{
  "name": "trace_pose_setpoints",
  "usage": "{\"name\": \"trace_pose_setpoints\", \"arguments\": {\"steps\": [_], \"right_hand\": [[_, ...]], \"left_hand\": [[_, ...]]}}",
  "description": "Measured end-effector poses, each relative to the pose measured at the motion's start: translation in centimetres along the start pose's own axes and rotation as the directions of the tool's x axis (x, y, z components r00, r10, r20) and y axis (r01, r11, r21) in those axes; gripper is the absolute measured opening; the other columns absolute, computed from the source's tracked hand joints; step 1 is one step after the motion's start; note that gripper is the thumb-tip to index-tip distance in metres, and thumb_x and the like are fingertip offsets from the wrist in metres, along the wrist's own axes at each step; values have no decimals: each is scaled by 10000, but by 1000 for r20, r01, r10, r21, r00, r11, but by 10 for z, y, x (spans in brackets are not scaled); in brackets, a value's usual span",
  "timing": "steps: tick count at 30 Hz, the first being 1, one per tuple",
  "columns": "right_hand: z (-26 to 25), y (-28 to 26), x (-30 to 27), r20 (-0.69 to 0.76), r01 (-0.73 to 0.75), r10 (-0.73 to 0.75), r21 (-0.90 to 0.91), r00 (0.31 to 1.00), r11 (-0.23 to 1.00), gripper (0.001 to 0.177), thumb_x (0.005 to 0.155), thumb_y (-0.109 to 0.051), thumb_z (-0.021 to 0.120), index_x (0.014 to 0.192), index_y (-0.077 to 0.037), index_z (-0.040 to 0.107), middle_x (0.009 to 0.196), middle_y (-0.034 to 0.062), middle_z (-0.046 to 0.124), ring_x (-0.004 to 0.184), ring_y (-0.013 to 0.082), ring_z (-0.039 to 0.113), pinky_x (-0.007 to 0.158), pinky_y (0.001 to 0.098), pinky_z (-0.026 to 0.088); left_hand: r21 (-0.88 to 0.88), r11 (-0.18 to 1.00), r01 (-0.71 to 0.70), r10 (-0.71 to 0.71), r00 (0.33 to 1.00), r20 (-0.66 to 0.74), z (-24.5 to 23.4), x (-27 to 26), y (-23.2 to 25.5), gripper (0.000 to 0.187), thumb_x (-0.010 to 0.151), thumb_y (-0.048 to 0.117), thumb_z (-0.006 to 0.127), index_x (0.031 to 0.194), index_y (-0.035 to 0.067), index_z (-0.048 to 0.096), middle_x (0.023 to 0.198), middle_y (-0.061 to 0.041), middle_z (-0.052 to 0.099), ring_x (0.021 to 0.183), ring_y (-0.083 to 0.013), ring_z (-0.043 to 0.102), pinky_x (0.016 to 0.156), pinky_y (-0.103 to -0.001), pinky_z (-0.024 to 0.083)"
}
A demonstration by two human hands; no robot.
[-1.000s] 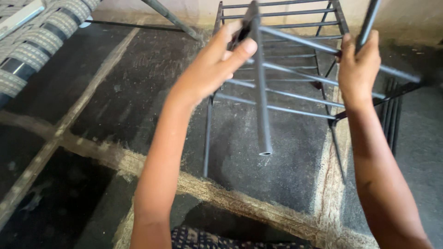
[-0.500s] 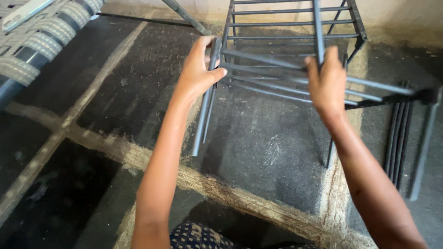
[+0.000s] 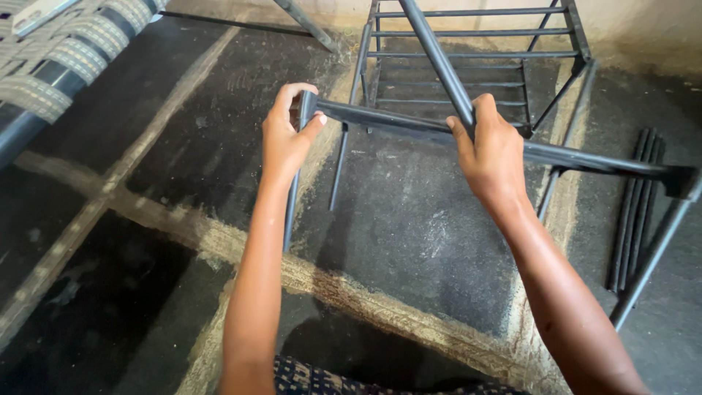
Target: The person assembles a metal rack by inserting vertical and horizontal metal rods into a frame. They connect multiple sections together and add legs to the structure, working on a tiled floor.
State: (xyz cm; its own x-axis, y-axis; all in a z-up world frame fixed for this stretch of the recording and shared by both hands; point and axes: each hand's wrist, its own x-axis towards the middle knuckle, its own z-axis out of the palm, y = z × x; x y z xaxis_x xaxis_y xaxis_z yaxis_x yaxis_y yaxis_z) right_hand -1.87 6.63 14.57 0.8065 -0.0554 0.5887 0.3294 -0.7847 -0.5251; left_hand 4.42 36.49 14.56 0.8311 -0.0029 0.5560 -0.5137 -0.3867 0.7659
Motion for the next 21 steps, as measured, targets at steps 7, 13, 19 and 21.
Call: {"name": "trace_pose_setpoints", "arguments": {"steps": [7, 13, 19, 21], "right_hand": [[7, 20, -26, -134, 117, -125, -68, 983, 991, 280, 1045, -164, 720, 989, -10, 493, 790, 199, 594, 679, 397, 604, 594, 483, 458], [44, 88, -65, -18, 52, -51, 62, 999, 997, 282, 1059, -174, 681, 938, -20, 480, 785, 148, 543, 628, 277, 519, 568, 434, 449], [64, 110, -98, 119, -157, 136, 198, 984, 968, 178, 1037, -204, 643, 988, -43, 584, 772, 99, 575, 633, 200, 534, 570, 366, 468], [60, 104, -100, 143, -263, 226, 360, 964, 895, 140, 1064, -206, 588, 1081, -74, 632, 773, 84, 582, 658, 150, 560, 583, 302, 504]], "left_hand": [[177, 956, -233, 274, 926, -261, 44, -46, -29, 382, 878, -15, 736, 1229, 56, 603, 1197, -125, 698, 1085, -254, 698, 952, -373, 546], [185, 934, -305, 356, 842, -406, 107, -104, -94, 346, 903, -39, 635, 1204, 56, 493, 1335, -202, 614, 1241, -326, 627, 1074, -414, 507], [92, 988, 125, -98, 961, -260, 127, -135, -130, 549, 822, 14, 671, 1353, 25, 532, 1040, -206, 569, 968, -318, 599, 936, -387, 515], [86, 993, 87, -62, 964, -259, 126, -135, -126, 549, 830, 44, 686, 1356, 11, 533, 1072, -201, 558, 1001, -321, 578, 983, -393, 496]]}}
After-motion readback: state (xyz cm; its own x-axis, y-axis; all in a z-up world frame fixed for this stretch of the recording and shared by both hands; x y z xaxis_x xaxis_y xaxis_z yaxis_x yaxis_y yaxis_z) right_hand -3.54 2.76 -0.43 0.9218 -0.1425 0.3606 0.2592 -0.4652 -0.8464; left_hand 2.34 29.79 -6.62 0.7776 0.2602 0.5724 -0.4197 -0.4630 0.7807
